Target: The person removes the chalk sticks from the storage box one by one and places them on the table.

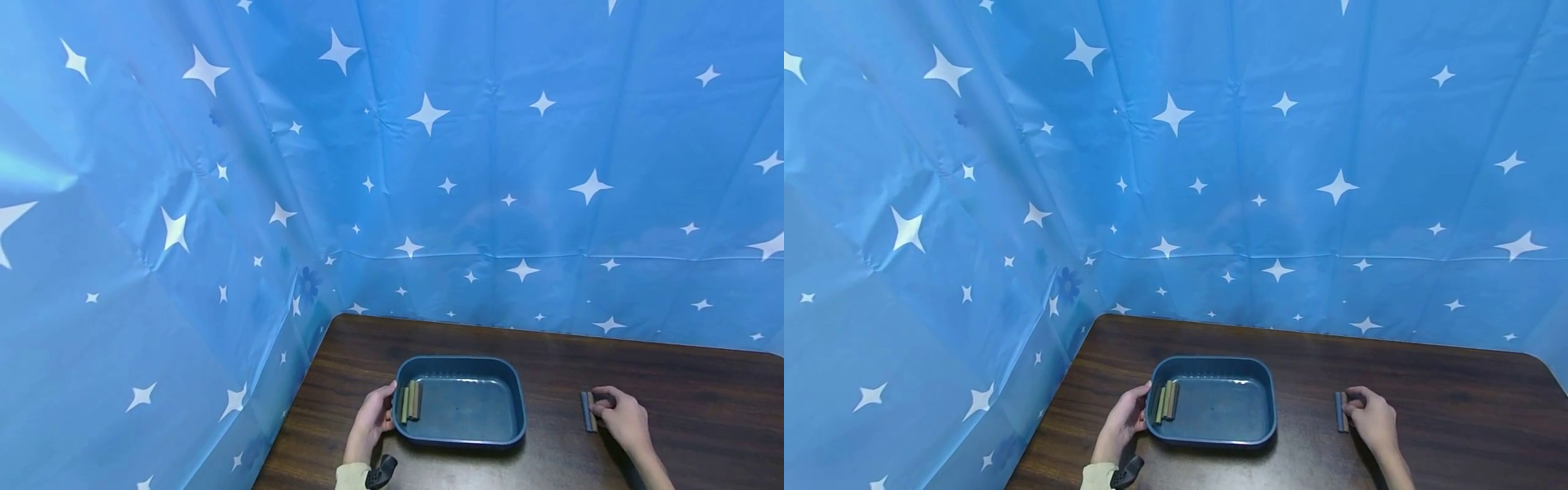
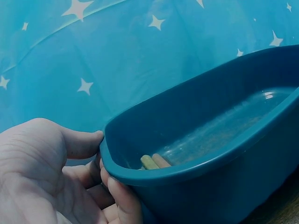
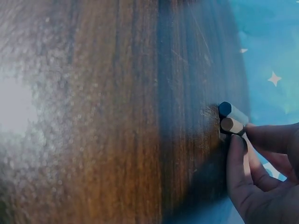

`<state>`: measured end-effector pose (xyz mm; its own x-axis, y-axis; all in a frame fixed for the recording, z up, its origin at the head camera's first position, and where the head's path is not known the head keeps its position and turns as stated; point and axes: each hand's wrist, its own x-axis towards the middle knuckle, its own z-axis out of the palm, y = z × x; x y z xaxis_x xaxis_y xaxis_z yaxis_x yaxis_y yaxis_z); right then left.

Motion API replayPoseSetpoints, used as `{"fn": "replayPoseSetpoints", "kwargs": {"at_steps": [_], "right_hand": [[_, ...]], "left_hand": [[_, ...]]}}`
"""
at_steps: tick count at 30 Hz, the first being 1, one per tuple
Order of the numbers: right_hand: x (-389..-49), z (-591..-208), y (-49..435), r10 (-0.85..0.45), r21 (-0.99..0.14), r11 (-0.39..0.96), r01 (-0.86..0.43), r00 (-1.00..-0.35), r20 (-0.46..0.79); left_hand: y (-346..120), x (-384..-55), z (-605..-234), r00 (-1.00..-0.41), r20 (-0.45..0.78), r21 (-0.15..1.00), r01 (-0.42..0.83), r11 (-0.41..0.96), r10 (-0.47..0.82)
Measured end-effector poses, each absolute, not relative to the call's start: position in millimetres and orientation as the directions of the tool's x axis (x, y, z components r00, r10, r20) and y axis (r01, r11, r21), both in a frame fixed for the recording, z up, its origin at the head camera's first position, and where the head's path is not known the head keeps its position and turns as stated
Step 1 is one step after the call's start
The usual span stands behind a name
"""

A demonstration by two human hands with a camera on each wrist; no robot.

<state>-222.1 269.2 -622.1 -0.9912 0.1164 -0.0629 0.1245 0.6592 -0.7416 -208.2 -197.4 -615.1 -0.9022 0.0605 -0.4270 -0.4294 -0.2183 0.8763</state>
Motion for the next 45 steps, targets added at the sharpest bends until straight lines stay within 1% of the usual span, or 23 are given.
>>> {"fn": "replayPoseSetpoints", "kwargs": {"at_steps": [4,11,18,30,35,39,45], "right_hand": [[-220.7,-621.2,269.5,0.143,-0.747,0.652,0.131,-0.989,-0.049],[-220.6,-623.5,268.3,0.244,-0.767,0.615,0.182,-0.969,-0.034],[-219.6,-623.4,266.2,0.286,-0.769,0.602,0.214,-0.957,-0.042],[-219.5,-623.2,264.6,0.309,-0.803,0.544,0.242,-0.948,-0.076],[-221.3,-622.3,264.9,0.338,-0.793,0.543,0.276,-0.936,-0.094],[-221.4,-619.9,264.7,0.336,-0.793,0.539,0.285,-0.936,-0.109],[-218.9,-617.4,265.8,0.317,-0.849,0.428,0.310,-0.931,-0.180]], "left_hand": [[-197.1,-208.0,-614.6,-0.899,-0.435,0.873,-0.435,-0.218,0.050],[-196.3,-208.4,-613.6,-0.896,-0.441,0.871,-0.439,-0.221,0.045],[-196.1,-209.0,-615.9,-0.896,-0.443,0.871,-0.441,-0.217,0.042],[-197.2,-208.8,-615.0,-0.893,-0.448,0.861,-0.445,-0.244,0.048],[-197.0,-208.8,-615.0,-0.890,-0.455,0.863,-0.451,-0.226,0.038],[-197.0,-209.9,-614.4,-0.885,-0.464,0.858,-0.458,-0.232,0.032],[-196.7,-210.2,-613.9,-0.886,-0.463,0.857,-0.456,-0.239,0.031]]}}
